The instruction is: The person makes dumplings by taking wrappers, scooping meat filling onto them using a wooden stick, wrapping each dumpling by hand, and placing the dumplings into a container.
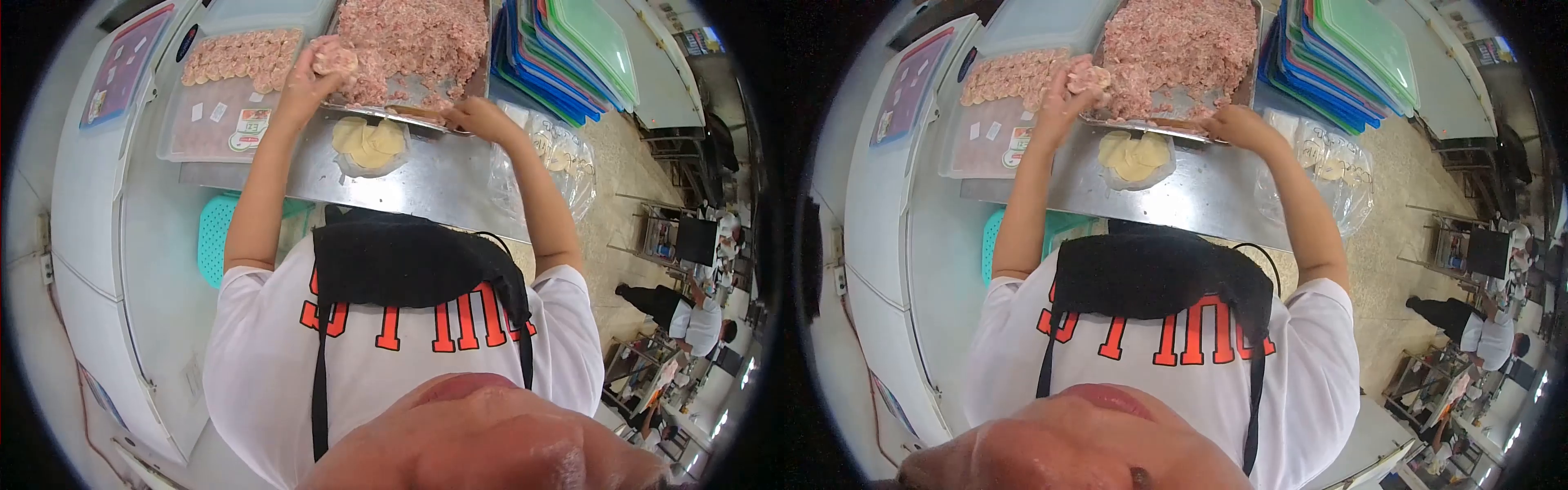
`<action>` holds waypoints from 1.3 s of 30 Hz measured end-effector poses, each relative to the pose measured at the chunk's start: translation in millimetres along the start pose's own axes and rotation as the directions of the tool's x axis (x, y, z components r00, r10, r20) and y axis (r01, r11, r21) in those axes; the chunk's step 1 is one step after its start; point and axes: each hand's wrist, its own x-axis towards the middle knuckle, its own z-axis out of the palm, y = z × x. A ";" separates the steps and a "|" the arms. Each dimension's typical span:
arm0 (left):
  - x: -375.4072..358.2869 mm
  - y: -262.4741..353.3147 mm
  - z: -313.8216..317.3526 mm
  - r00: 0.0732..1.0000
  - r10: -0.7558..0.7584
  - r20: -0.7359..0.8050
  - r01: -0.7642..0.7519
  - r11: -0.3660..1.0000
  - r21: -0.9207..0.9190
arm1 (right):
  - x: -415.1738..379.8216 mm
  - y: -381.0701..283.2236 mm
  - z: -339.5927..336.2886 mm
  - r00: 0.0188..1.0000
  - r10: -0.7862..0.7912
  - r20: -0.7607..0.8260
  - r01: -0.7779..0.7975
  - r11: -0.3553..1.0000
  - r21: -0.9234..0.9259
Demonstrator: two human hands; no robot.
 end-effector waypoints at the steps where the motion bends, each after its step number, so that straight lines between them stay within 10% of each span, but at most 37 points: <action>1: -0.2 0.8 -2.3 0.991 0.126 0.055 -0.137 0.912 0.387 | -4.8 -0.4 -8.3 0.999 0.028 0.020 -0.031 0.991 0.127; 7: -4.2 22.8 37.8 0.950 0.292 0.113 -0.310 0.825 0.473 | -38.9 -55.8 -70.8 0.997 -0.002 -0.074 0.038 0.873 0.487; 9: 6.1 12.8 39.2 0.955 0.246 0.167 -0.297 0.813 0.501 | -38.8 -70.3 -64.1 0.914 -0.232 -0.333 0.342 0.882 0.324; 12: 20.4 2.4 38.0 0.949 0.218 0.229 -0.304 0.826 0.475 | -40.2 -73.9 -60.3 0.878 -0.362 -0.313 0.342 0.932 -0.117; 17: 12.3 41.3 42.1 0.971 0.056 0.233 -0.176 0.826 0.535 | -55.2 -44.6 -87.4 0.957 -0.170 -0.233 0.222 0.951 0.217; 20: 19.0 46.2 50.8 0.884 0.151 0.443 -0.325 0.879 0.348 | -41.0 -56.9 -45.3 0.919 -0.285 -0.272 0.330 0.933 0.140; 23: 28.4 19.1 38.0 0.803 0.274 0.530 -0.564 0.635 0.527 | -38.4 -50.2 -61.6 0.904 -0.305 -0.301 0.320 0.948 -0.001; 28: 29.0 21.1 35.7 0.877 0.090 0.472 -0.311 0.855 0.415 | -43.8 -70.0 -63.7 0.871 -0.361 -0.333 0.348 0.932 -0.100; 32: 23.3 1.9 41.8 0.892 0.250 0.375 -0.438 0.678 0.590 | -29.5 -44.8 -47.2 0.911 -0.313 -0.270 0.323 0.946 -0.007; 34: 23.7 7.8 47.1 0.943 -0.069 0.325 -0.092 0.885 0.456 | -30.8 -39.7 -52.9 0.878 -0.358 -0.319 0.367 0.930 -0.034; 39: 26.2 -21.0 53.4 0.977 -0.165 0.137 0.093 0.902 0.421 | -43.2 -58.6 -34.3 0.835 -0.321 -0.447 0.165 0.921 -0.354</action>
